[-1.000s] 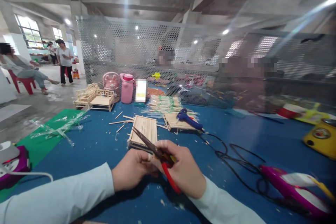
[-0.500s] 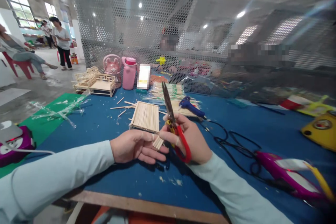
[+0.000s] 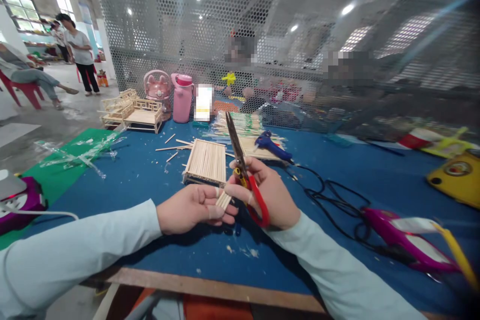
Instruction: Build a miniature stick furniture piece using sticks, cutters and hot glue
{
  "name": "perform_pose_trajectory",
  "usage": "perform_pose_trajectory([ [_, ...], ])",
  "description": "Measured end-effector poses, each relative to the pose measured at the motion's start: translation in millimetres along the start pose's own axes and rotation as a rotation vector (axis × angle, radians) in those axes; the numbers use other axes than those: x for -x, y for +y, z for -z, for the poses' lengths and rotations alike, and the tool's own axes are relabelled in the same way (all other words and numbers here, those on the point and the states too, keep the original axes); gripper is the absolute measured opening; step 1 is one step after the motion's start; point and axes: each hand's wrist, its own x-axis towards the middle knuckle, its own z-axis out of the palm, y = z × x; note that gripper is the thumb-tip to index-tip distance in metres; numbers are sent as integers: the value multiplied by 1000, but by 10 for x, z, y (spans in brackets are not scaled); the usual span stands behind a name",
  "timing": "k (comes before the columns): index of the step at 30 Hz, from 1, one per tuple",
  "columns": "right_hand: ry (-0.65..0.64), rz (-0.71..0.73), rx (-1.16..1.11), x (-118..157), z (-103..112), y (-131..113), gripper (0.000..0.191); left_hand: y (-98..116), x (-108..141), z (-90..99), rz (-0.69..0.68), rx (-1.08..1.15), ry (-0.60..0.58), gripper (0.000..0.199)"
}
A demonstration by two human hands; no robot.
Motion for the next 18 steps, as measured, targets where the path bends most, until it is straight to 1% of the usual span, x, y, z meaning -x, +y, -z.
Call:
perform_pose_trajectory([
  [4,-36,28,-25,6,-22,12,43,38,13,2,49,-1,-46,46],
  [6,-50,43,-8,14,-48,30,40,34,18,-19,51,-38,-6,44],
  [8,-55,68,30,26,-80,49,37,6,20,-50,36,-82,61,41],
  [12,-61,108,99,67,-134,61,30,-72,18,-98,-7,-125,149,45],
  [15,-54,141,149,108,-154,36,23,-93,21,-108,-45,-134,172,49],
  [18,-38,175,204,136,-161,11,20,-79,29,-112,-67,-162,158,41],
])
